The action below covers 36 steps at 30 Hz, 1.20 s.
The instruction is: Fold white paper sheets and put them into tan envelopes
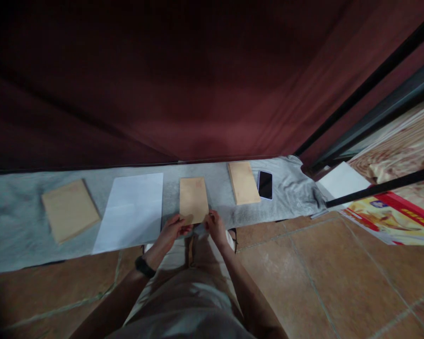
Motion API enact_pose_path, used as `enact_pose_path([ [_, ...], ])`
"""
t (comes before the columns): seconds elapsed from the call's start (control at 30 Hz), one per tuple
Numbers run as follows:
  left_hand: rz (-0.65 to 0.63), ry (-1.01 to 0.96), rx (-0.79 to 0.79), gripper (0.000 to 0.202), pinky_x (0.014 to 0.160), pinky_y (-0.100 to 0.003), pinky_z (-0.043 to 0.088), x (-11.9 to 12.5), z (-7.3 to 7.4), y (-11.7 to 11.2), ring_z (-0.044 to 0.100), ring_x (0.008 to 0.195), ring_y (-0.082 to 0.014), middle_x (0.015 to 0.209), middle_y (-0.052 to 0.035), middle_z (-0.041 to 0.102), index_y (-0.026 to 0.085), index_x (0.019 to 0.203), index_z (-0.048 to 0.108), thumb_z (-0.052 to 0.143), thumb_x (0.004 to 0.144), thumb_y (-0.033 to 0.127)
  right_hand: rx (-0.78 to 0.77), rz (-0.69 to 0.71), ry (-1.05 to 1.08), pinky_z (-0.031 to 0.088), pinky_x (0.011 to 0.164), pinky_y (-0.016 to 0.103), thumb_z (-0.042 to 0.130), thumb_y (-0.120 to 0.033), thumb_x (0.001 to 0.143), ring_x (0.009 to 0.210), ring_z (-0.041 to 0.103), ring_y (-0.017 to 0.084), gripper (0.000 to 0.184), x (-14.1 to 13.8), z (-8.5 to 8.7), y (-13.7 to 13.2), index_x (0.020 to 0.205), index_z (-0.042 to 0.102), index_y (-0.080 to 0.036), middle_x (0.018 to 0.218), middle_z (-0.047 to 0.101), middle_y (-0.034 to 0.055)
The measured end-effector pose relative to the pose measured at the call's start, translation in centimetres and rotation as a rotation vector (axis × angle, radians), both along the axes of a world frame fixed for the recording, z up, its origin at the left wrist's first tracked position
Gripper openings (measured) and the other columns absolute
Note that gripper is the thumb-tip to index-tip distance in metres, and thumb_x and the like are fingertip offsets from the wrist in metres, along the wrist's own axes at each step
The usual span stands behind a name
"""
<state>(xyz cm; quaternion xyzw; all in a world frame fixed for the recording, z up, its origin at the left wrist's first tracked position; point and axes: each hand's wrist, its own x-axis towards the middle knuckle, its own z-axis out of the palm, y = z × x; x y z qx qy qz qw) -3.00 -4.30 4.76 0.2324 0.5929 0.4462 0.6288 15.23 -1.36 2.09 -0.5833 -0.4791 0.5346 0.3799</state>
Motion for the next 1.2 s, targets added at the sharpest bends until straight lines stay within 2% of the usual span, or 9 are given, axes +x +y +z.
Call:
enact_pose_path([
  [0.13,0.046,0.079,0.090,0.042,0.052,-0.023,0.051,0.4,1.4,0.6,0.067,0.055,-0.0150,0.070,-0.0025,0.074,0.015,0.102,0.066,0.075,0.072,0.043,0.428,0.117,-0.318,0.051,0.105,0.047,0.057,-0.029,0.096,0.118,0.061,0.027,0.041,0.2,1.7,-1.3,0.136,0.059,-0.021,0.126,0.064,0.0134],
  [0.2,0.054,0.139,0.125,0.045,0.050,-0.024,0.050,0.9,2.1,1.1,0.065,0.052,-0.0150,0.067,-0.0006,0.072,0.016,0.105,0.066,0.075,0.072,0.044,0.595,0.239,-0.492,0.052,0.107,0.046,0.055,-0.024,0.098,0.124,0.058,0.027,0.044,-0.1,2.6,-1.8,0.142,0.055,-0.023,0.133,0.061,0.0140],
  [0.3,0.000,0.172,0.207,0.056,0.050,-0.025,0.050,2.0,3.3,1.6,0.065,0.053,-0.0161,0.066,0.0001,0.071,0.016,0.113,0.066,0.078,0.071,0.051,0.648,0.241,-0.628,0.054,0.103,0.042,0.050,-0.016,0.099,0.118,0.062,0.027,0.041,-0.3,3.5,-1.8,0.139,0.059,-0.021,0.127,0.065,0.0146],
  [0.43,-0.026,0.134,0.288,0.074,0.064,-0.029,0.057,2.8,4.0,1.9,0.072,0.074,-0.0218,0.083,-0.0055,0.075,0.017,0.124,0.065,0.080,0.069,0.064,0.539,0.070,-0.474,0.057,0.093,0.035,0.045,-0.017,0.100,0.104,0.067,0.023,0.033,0.3,4.0,-0.4,0.123,0.069,-0.022,0.113,0.071,0.0119],
  [0.57,0.032,0.092,0.121,0.077,0.068,-0.031,0.059,3.0,3.1,2.3,0.073,0.088,-0.0250,0.094,-0.0084,0.075,0.017,0.118,0.067,0.086,0.061,0.065,0.264,-0.205,0.039,0.058,0.063,0.028,0.055,-0.043,0.095,0.074,0.066,0.019,0.028,1.0,4.3,1.1,0.096,0.073,-0.021,0.085,0.071,0.0045],
  [0.73,-0.102,-0.147,0.005,0.061,0.081,-0.038,0.061,4.5,2.2,2.6,0.075,0.090,-0.0257,0.100,-0.0114,0.077,0.015,0.107,0.069,0.090,0.062,0.052,0.031,-0.231,0.510,0.051,0.056,0.024,0.076,-0.051,0.075,0.059,0.058,0.013,0.033,0.8,3.6,0.5,0.083,0.070,-0.020,0.071,0.067,-0.0008],
  [0.93,-0.164,-0.012,0.089,0.055,0.066,-0.028,0.055,6.6,1.4,3.7,0.072,0.077,-0.0203,0.093,-0.0073,0.077,0.017,0.100,0.071,0.088,0.057,0.047,-0.076,-0.323,0.620,0.054,0.055,0.027,0.084,-0.049,0.065,0.058,0.060,0.014,0.045,2.0,1.8,-0.6,0.097,0.069,-0.021,0.072,0.067,-0.0026],
  [1.03,-0.259,0.090,0.140,0.047,0.060,-0.025,0.050,7.6,1.7,5.0,0.067,0.066,-0.0164,0.078,-0.0049,0.074,0.017,0.091,0.071,0.084,0.061,0.050,-0.080,-0.337,0.604,0.054,0.053,0.026,0.082,-0.055,0.066,0.053,0.059,0.013,0.046,4.3,1.7,0.2,0.090,0.066,-0.020,0.065,0.064,-0.0035],
  [1.2,-0.306,0.147,0.182,0.054,0.071,-0.031,0.056,8.5,1.7,6.5,0.072,0.078,-0.0213,0.083,-0.0070,0.075,0.019,0.097,0.069,0.081,0.063,0.059,-0.095,-0.524,0.542,0.055,0.051,0.026,0.085,-0.054,0.062,0.050,0.060,0.013,0.045,8.7,1.7,3.3,0.077,0.059,-0.020,0.058,0.063,-0.0031],
])
